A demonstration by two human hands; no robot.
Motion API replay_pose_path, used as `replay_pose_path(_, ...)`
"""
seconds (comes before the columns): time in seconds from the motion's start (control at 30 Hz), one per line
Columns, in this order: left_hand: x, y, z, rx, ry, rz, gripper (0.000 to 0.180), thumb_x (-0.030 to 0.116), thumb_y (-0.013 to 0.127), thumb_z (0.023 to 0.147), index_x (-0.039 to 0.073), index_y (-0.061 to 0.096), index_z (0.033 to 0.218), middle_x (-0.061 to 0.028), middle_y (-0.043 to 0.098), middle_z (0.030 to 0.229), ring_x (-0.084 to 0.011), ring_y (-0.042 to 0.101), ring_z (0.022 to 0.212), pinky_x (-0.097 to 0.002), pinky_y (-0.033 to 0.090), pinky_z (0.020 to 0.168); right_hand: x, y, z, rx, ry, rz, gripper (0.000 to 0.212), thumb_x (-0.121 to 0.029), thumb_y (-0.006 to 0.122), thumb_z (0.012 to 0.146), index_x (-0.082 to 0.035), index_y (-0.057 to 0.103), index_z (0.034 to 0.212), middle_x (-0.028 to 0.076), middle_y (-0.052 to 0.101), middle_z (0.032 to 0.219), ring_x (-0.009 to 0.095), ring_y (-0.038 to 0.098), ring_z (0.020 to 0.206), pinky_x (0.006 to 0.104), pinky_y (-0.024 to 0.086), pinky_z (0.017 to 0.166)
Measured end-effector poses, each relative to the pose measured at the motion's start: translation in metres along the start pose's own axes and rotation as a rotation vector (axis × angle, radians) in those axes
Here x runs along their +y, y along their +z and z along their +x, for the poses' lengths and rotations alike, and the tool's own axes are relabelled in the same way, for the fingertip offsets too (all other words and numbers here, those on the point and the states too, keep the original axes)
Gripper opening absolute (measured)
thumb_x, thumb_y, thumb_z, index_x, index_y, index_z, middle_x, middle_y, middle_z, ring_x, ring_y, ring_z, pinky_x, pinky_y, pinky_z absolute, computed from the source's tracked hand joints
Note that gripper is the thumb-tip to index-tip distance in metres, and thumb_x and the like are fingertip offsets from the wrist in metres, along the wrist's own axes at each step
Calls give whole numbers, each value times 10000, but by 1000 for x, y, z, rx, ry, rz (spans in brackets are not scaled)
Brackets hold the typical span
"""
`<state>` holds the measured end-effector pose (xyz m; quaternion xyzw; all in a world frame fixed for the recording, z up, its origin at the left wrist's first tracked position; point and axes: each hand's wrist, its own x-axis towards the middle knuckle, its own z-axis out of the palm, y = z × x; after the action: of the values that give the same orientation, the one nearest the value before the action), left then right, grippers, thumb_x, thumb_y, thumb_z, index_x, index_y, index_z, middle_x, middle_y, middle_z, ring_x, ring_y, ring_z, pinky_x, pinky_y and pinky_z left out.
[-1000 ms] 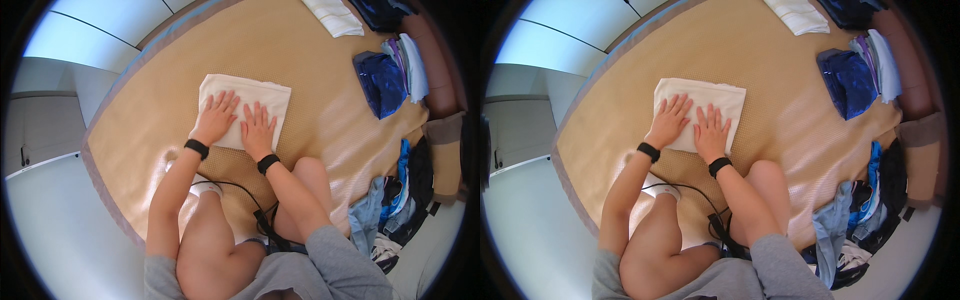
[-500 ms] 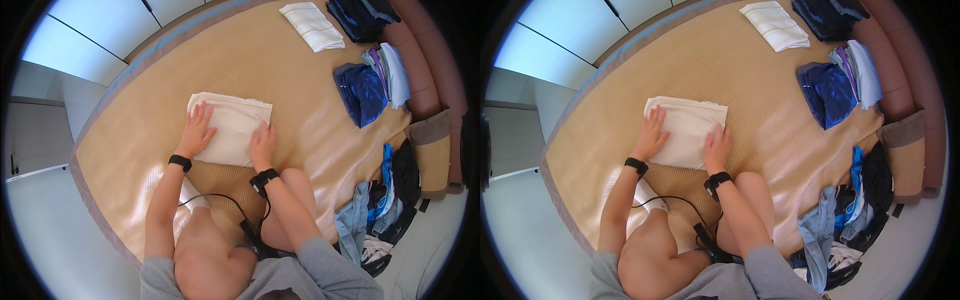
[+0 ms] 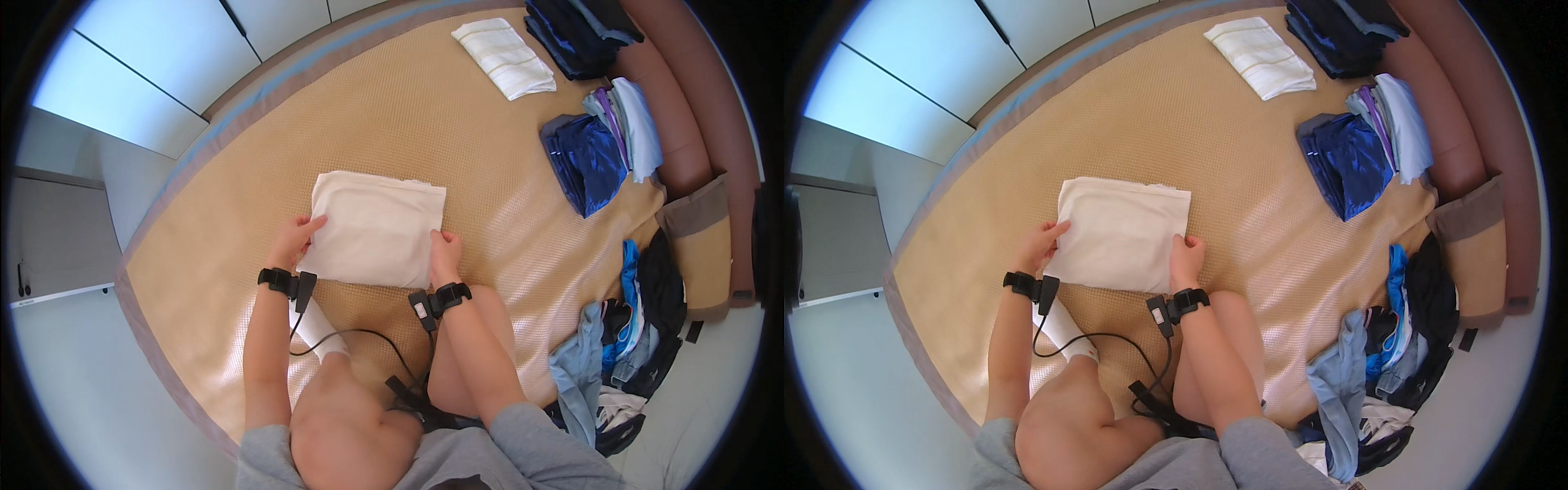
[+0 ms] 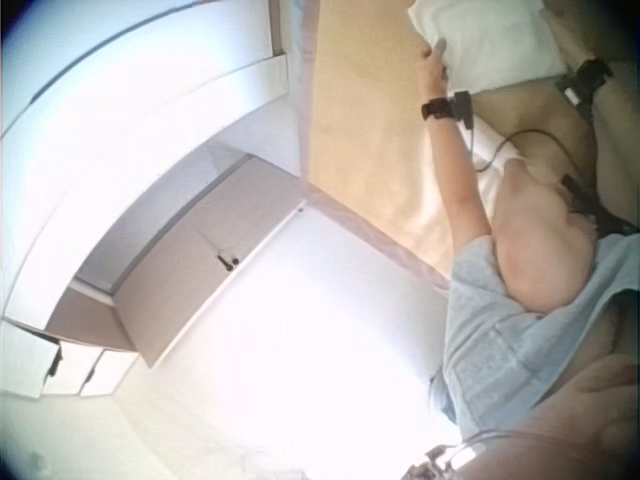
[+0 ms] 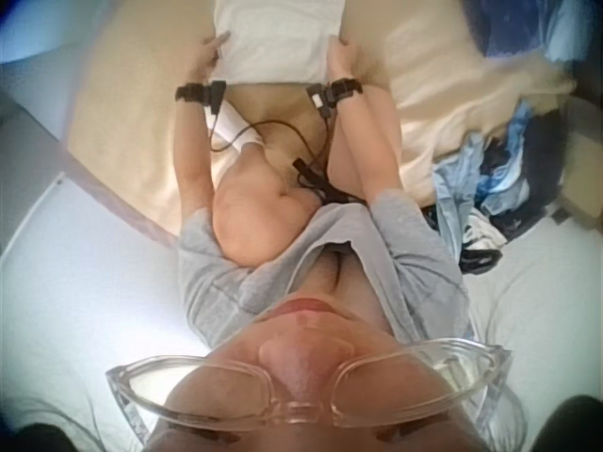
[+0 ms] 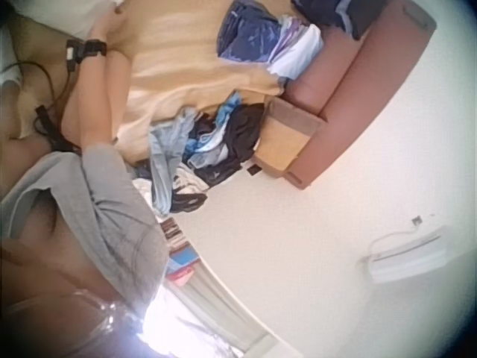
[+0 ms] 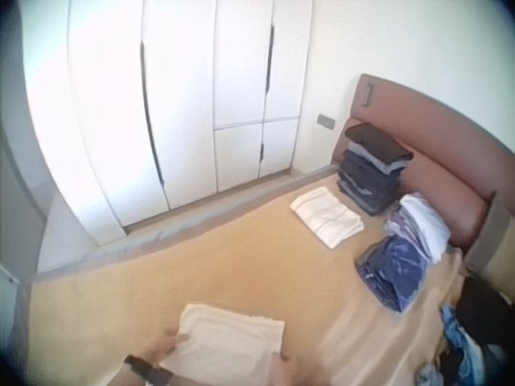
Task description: The person sits on a tatami mat and folds a white polo shirt with striped details. They smooth the shirt, fold the sleeves inward, fold the sides, and then fold the shirt in half to create a neat stack.
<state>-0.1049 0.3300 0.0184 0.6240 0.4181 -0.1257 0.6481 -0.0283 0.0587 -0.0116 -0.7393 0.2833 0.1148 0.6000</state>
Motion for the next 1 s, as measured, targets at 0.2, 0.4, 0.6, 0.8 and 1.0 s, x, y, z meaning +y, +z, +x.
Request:
replay_pose_path(0.2, -1, -2, 11, -82, 34, -62, 362, 339, 713, 745, 24, 603, 885, 3, 567, 704, -79, 501, 574, -214, 368, 484, 6, -1, 13, -322, 209, 239, 344, -186, 655, 766, 59, 525, 969, 123, 591, 927, 198, 557, 814, 303, 455, 723)
replay_pose_path(0.4, 0, -11, 13, -100, 12, -62, 366, 330, 715, 745, 12, 606, 889, -21, 606, 742, -100, 539, 572, -219, 392, 477, -7, 2, -4, -409, 171, 240, 385, -190, 642, 783, 74, 542, 1046, 149, 609, 979, 211, 580, 845, 315, 464, 739)
replay_pose_path(0.6, 6, -2, 19, -148, -10, 72, 356, 347, 709, 740, 7, 619, 791, -30, 608, 701, -107, 532, 560, -242, 394, 481, -13, -2, 5, -443, 165, 124, 390, -226, 600, 806, 73, 544, 1051, 152, 609, 1000, 234, 583, 863, 328, 463, 752)
replay_pose_path(0.8, 16, 4, 6, -104, 44, 155, 475, 394, 703, 738, -53, 620, 873, -68, 626, 758, -154, 567, 603, -226, 446, 550, -6, 3, 22, -399, 96, 188, 422, -265, 551, 822, 76, 538, 1069, 164, 600, 1028, 239, 578, 898, 349, 466, 769)
replay_pose_path(1.0, 11, 15, 10, 77, -42, 91, 539, 402, 681, 755, -27, 562, 1058, -63, 626, 888, -146, 582, 695, -220, 456, 610, -17, -1, 21, -618, 397, 309, 369, -167, 526, 844, 59, 494, 1133, 156, 577, 1077, 246, 562, 972, 358, 462, 828)
